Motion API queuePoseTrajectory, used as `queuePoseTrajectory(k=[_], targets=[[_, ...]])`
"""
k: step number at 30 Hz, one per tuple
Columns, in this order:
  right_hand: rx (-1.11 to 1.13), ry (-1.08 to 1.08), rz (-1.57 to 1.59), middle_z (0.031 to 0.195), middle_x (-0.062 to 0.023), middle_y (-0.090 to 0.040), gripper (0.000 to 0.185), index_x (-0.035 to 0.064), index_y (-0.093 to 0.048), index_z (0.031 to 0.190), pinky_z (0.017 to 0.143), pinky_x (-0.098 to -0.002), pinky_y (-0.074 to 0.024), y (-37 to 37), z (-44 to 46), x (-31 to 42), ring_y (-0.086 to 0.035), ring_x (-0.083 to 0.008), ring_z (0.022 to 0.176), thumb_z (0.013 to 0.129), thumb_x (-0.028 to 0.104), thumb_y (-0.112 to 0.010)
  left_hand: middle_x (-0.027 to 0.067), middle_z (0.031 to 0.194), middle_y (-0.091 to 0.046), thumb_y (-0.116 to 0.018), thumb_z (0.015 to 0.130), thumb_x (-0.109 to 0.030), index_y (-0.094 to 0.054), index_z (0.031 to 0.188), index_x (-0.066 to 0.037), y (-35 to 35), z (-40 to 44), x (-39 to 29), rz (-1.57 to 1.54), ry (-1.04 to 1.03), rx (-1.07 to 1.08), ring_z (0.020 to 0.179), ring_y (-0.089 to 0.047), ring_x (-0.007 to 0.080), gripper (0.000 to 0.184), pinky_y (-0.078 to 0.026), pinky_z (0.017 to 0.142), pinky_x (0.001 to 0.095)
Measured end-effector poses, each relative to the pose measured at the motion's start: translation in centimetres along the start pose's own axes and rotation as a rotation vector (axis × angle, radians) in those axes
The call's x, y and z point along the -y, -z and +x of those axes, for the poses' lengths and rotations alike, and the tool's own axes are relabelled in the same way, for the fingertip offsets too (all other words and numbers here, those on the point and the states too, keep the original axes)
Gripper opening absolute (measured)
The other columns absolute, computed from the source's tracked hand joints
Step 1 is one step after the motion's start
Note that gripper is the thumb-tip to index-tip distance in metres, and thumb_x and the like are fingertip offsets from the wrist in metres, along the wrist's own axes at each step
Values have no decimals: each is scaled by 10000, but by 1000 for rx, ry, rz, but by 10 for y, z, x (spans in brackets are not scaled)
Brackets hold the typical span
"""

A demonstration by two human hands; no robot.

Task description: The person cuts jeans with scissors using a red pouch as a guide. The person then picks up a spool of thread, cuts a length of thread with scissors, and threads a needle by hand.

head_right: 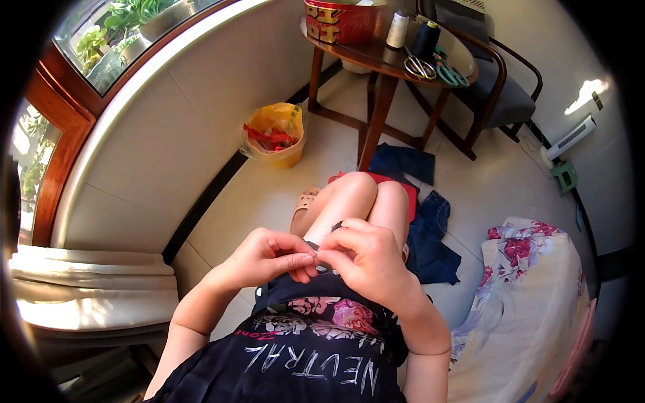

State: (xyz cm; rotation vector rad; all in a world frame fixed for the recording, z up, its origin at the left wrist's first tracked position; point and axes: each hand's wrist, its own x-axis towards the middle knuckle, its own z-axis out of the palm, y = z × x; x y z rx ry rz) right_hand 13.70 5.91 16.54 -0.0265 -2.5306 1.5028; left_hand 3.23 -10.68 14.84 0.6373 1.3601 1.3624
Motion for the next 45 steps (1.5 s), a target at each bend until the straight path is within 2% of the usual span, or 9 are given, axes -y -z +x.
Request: queuePoseTrajectory(k=[5, 7, 8, 11, 17, 23, 26, 37, 45], targets=[[-89, -137, 493, 711, -50, -562, 41, -26, -604, 760, 562, -198, -420, -20, 1, -26, -535, -82, 642, 729, -12, -627, 32, 825, -567, -573, 815, -68, -629, 871, 10, 2, 9, 24, -223, -306, -70, 735, -518, 87, 111, -436, 656, 206], [-151, -3, 279, 678, -63, -558, 53, -27, -597, 757, 548, -220, -421, -34, -3, -22, -538, -111, 606, 716, -18, -629, 28, 848, -529, -587, 791, -37, -639, 857, 7, -7, 18, 38, -290, -410, -259, 768, -489, 94, 95, -413, 652, 203], [-165, 48, 151, 665, -74, -550, 64, -22, -599, 757, 530, -234, -417, -36, -6, -18, -539, -134, 587, 702, -21, -632, 26, 820, -529, -594, 782, -31, -642, 860, -1, -9, 19, 36, -12, -495, -361, 775, -482, 107, 96, -401, 656, 212], [-282, 189, -80, 639, -94, -514, 83, 5, -601, 741, 484, -277, -405, -33, -7, -10, -526, -196, 540, 673, -29, -633, 39, 803, -536, -616, 760, -27, -641, 843, -7, -7, 19, 43, 332, -592, -451, 765, -485, 128, 89, -400, 651, 226], [-308, 193, -45, 650, -81, -509, 61, 6, -586, 732, 478, -262, -402, -31, 2, -24, -515, -174, 531, 695, -32, -615, 62, 811, -550, -621, 745, -31, -622, 821, -6, -7, 13, 30, 607, -489, -376, 772, -519, 150, 80, -420, 677, 246], [-184, -173, 666, 737, -12, -578, 41, -7, -581, 783, 581, -187, -427, -42, -4, -45, -532, -58, 642, 794, 33, -578, 79, 916, -543, -633, 736, -43, -636, 816, -20, -9, 13, 35, 472, -453, -353, 866, -511, 173, 83, -408, 754, 261], [-137, -196, 756, 754, -8, -587, 58, -10, -581, 810, 622, -170, -427, -41, -5, -43, -535, -46, 678, 810, 47, -567, 83, 952, -544, -656, 719, -69, -642, 795, -26, -8, 14, 34, 554, -515, -371, 887, -506, 181, 88, -402, 778, 284], [-147, -193, 779, 744, 17, -578, 49, 3, -593, 816, 613, -167, -412, -45, -8, -44, -519, -33, 686, 800, 49, -585, 52, 842, -628, -723, 611, -67, -565, 616, -46, -10, 17, 30, 669, -630, -499, 816, -552, 219, 160, -419, 744, 327], [-151, -178, 741, 725, 25, -566, 51, 4, -588, 785, 588, -164, -396, -45, -9, -48, -500, -25, 661, 796, 53, -587, 29, 813, -623, -739, 580, -53, -520, 594, -64, -14, 17, 28, 726, -730, -567, 773, -538, 211, 220, -414, 720, 317]])
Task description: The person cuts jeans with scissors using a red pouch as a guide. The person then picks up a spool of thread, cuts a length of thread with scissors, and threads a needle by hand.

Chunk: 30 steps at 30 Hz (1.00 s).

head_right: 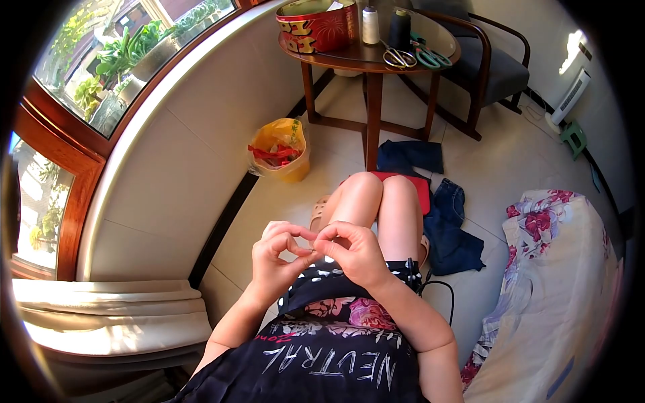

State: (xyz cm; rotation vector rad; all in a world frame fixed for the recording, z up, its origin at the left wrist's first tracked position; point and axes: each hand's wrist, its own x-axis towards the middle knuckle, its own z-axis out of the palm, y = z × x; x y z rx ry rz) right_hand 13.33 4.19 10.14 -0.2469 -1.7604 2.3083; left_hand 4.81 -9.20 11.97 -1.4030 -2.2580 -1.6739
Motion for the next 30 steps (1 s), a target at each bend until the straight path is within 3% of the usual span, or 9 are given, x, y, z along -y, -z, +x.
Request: queuePoseTrajectory(k=[8, 10, 13, 16, 19, 20, 22, 26, 30], targets=[[40, -118, 30, 706, 22, -556, 67, -2, -582, 760, 584, -172, -397, 7, 4, 4, -489, -30, 650, 796, 54, -575, 14, 741, -567, -689, 596, -21, -460, 642, -86, 0, 3, 3, 246, -321, 4, 730, -517, 214, 242, -388, 664, 331], [-14, -1, -27, 707, 19, -558, 68, -5, -581, 760, 602, -176, -404, 5, 6, 5, -495, -36, 662, 794, 54, -575, 18, 745, -566, -676, 604, -20, -458, 660, -86, 6, 9, 3, 265, -378, 57, 720, -516, 217, 234, -387, 667, 329], [-39, 1, -81, 710, 14, -561, 63, -9, -583, 766, 626, -178, -410, 10, 10, 15, -503, -42, 685, 792, 48, -573, 21, 736, -556, -656, 611, -14, -483, 703, -84, 17, 16, 1, 263, -369, 62, 714, -516, 221, 207, -390, 675, 331], [-12, 24, -144, 716, 14, -565, 50, -10, -591, 775, 644, -180, -413, 18, 17, 19, -507, -43, 698, 784, 39, -578, 28, 731, -554, -640, 630, -12, -535, 759, -79, 33, 31, 1, 470, -396, 8, 724, -517, 224, 180, -393, 681, 338], [-47, 16, -179, 724, 12, -573, 50, -11, -592, 771, 623, -186, -419, 43, 22, 38, -513, -45, 662, 766, 38, -596, 60, 760, -568, -601, 685, 15, -591, 823, -68, 76, 57, 9, 680, -356, -101, 749, -528, 234, 161, -414, 682, 335], [-28, 127, -319, 689, 23, -553, 49, -4, -598, 774, 530, -172, -388, 58, 27, 41, -475, -29, 568, 760, 43, -601, 72, 783, -577, -593, 707, 33, -604, 830, -58, 94, 66, 11, 733, -345, -148, 761, -536, 237, 154, -434, 676, 324], [-91, -47, -206, 648, 34, -518, 47, 11, -606, 772, 451, -158, -315, 77, 25, 56, -402, -16, 498, 760, 57, -603, 92, 799, -580, -577, 752, 18, -602, 824, -36, 124, 80, 13, 807, -334, -228, 774, -545, 234, 93, -444, 679, 315], [-130, -113, -212, 626, 35, -496, 43, 26, -605, 768, 413, -154, -243, 115, 19, 66, -341, -12, 477, 767, 69, -602, 92, 801, -573, -565, 773, -19, -588, 810, -35, 172, 91, 33, 878, -254, -260, 782, -537, 253, 47, -428, 694, 331], [-182, -136, -310, 615, 32, -505, 48, 21, -593, 764, 395, -163, -223, 151, 12, 65, -343, -14, 474, 761, 66, -609, 87, 819, -561, -537, 802, -24, -580, 838, -31, 212, 91, 53, 846, -81, -314, 774, -546, 212, 57, -441, 666, 298]])
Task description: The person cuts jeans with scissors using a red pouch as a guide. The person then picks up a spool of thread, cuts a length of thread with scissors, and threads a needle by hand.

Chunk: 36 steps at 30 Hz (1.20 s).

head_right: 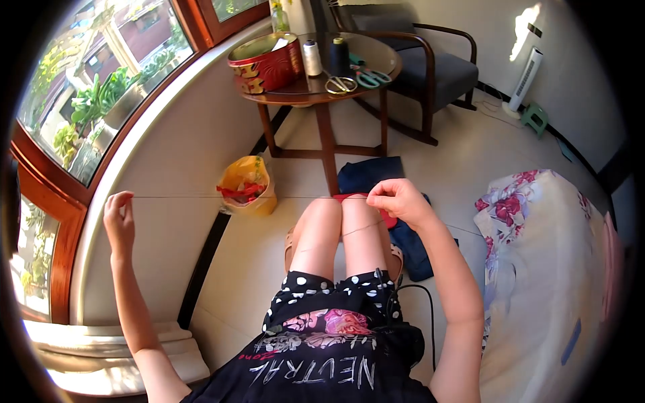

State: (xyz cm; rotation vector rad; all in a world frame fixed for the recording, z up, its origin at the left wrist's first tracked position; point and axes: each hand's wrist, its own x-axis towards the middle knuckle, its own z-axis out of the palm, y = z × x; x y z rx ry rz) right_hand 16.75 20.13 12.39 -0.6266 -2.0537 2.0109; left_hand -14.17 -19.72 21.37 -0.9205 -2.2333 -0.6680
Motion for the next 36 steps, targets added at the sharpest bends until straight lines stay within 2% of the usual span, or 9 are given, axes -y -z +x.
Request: queuePoseTrajectory(k=[6, 11, 21, 25, 28, 31, 34, 35, 36], targets=[[-37, -64, -128, 637, 23, -557, 70, 33, -636, 762, 411, -164, -266, 50, -9, -14, -408, -15, 503, 732, 96, -643, 110, 819, -583, -499, 809, 4, -574, 860, -3, 10, -2, 84, 18, 152, 13, 746, -568, 197, 90, -449, 688, 275], [-83, -73, -167, 657, 14, -590, 73, 31, -649, 773, 443, -158, -311, 82, -18, -22, -459, -20, 539, 724, 86, -654, 116, 799, -593, -484, 819, -6, -569, 842, 1, 20, -13, 119, 97, 261, 60, 726, -569, 195, 88, -444, 686, 272], [-197, -94, -75, 598, -2, -518, 87, -9, -614, 787, 427, -186, -280, 112, -35, -48, -373, -57, 472, 734, 56, -633, 102, 759, -579, -525, 823, -98, -582, 824, -36, 31, -52, 218, 218, 439, 78, 693, -553, 200, 84, -436, 647, 295], [-258, -95, 89, 654, -29, -543, 111, -11, -588, 776, 426, -176, -286, 119, -34, -63, -395, -60, 476, 746, 81, -642, 84, 725, -568, -524, 823, -98, -584, 818, -28, 31, -60, 231, 276, 427, 99, 648, -523, 171, 93, -425, 620, 286], [-292, -32, 382, 683, -43, -558, 136, 9, -567, 809, 421, -172, -319, 125, -30, -84, -430, -69, 487, 760, 110, -643, 74, 709, -557, -527, 823, -97, -588, 818, -33, 28, -64, 232, 234, 469, 128, 628, -501, 153, 88, -418, 606, 274], [-381, 41, 704, 771, -63, -585, 158, 37, -546, 871, 490, -206, -404, 122, -27, -94, -527, -117, 605, 783, 143, -625, 48, 678, -546, -537, 813, -77, -590, 810, -31, 19, -72, 233, 208, 477, 115, 605, -482, 121, 70, -409, 583, 251], [-585, 83, 964, 861, -73, -595, 176, 51, -533, 906, 620, -259, -450, 101, -27, -82, -573, -171, 796, 802, 173, -605, 21, 651, -536, -550, 799, -57, -591, 802, -25, 6, -76, 220, 120, 519, 172, 590, -470, 93, 52, -400, 562, 231], [-528, 103, 1053, 909, -80, -594, 160, 48, -535, 888, 757, -329, -459, 105, -26, -85, -559, -200, 920, 820, 186, -580, 4, 641, -531, -557, 792, -49, -591, 797, -20, 1, -77, 214, 107, 527, 200, 586, -461, 75, 44, -393, 553, 215], [-536, 129, 1093, 904, -81, -594, 159, 46, -534, 884, 780, -343, -458, 108, -25, -87, -560, -202, 920, 824, 189, -574, 8, 644, -536, -561, 791, -60, -592, 799, -25, -3, -78, 211, 96, 521, 233, 587, -467, 77, 48, -398, 556, 218]])
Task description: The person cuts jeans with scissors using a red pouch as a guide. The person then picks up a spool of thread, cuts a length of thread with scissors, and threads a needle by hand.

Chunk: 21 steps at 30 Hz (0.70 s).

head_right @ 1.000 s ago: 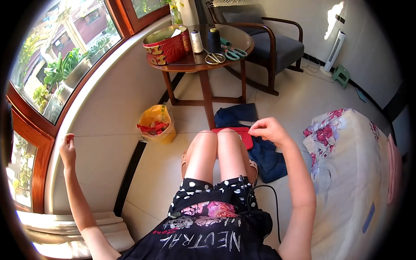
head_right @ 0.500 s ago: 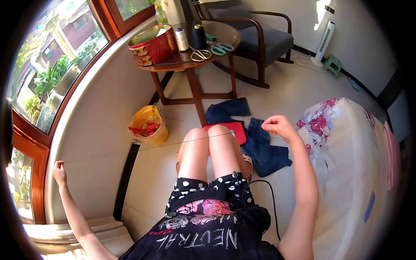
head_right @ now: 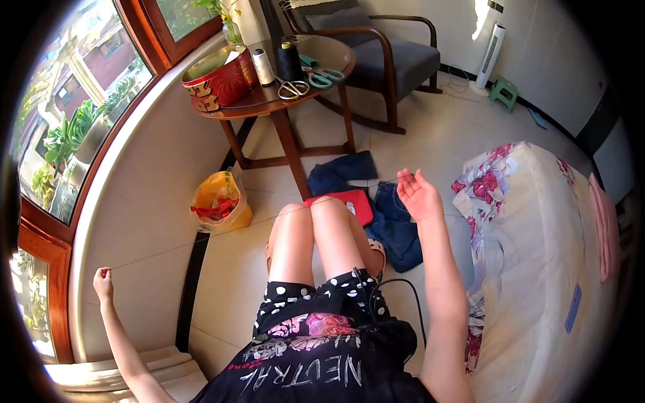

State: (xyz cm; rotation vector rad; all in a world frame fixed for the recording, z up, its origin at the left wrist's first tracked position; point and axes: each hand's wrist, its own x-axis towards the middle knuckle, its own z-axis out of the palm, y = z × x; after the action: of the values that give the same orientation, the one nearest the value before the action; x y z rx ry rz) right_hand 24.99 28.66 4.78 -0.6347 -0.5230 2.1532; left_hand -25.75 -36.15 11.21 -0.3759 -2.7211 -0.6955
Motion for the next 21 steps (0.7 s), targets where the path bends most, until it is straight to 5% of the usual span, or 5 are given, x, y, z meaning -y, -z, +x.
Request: queuePoseTrajectory(k=[6, 7, 10, 12, 21], targets=[[89, 159, 25, 763, -64, -552, 141, 45, -511, 781, 800, -334, -491, 31, 17, 27, -565, -172, 735, 867, 156, -501, 87, 712, -575, -544, 785, -64, -584, 811, -10, -25, -12, -25, 2, -66, 184, 674, -544, 160, 72, -438, 638, 273], [-94, 215, -15, 721, -55, -520, 131, 51, -489, 788, 620, -244, -498, 15, 9, 31, -503, -117, 584, 879, 144, -479, 108, 708, -579, -540, 773, -70, -572, 796, -5, -29, -18, -34, 27, -167, 169, 655, -554, 187, 76, -445, 621, 294], [-13, 224, 19, 722, -50, -513, 100, 54, -474, 843, 449, -185, -380, 36, 9, 48, -425, -75, 496, 884, 144, -471, 124, 693, -578, -541, 756, -81, -554, 771, 0, -43, -30, -56, 105, -247, 195, 626, -557, 221, 84, -449, 601, 314], [-171, 260, -73, 700, -33, -487, 54, 80, -463, 886, 391, -176, -257, 40, 3, 57, -332, -49, 444, 890, 133, -461, 130, 652, -574, -538, 748, -96, -532, 745, -1, -54, -40, -68, 106, -285, 210, 596, -558, 259, 95, -454, 577, 330], [-394, 539, -616, 626, 12, -429, 93, 99, -477, 925, 348, -166, -240, 116, -42, 130, -316, -27, 441, 876, 173, -501, 99, 585, -564, -551, 738, -111, -530, 719, -7, -110, -65, -105, -54, -211, 519, 523, -544, 161, 108, -442, 520, 281]])
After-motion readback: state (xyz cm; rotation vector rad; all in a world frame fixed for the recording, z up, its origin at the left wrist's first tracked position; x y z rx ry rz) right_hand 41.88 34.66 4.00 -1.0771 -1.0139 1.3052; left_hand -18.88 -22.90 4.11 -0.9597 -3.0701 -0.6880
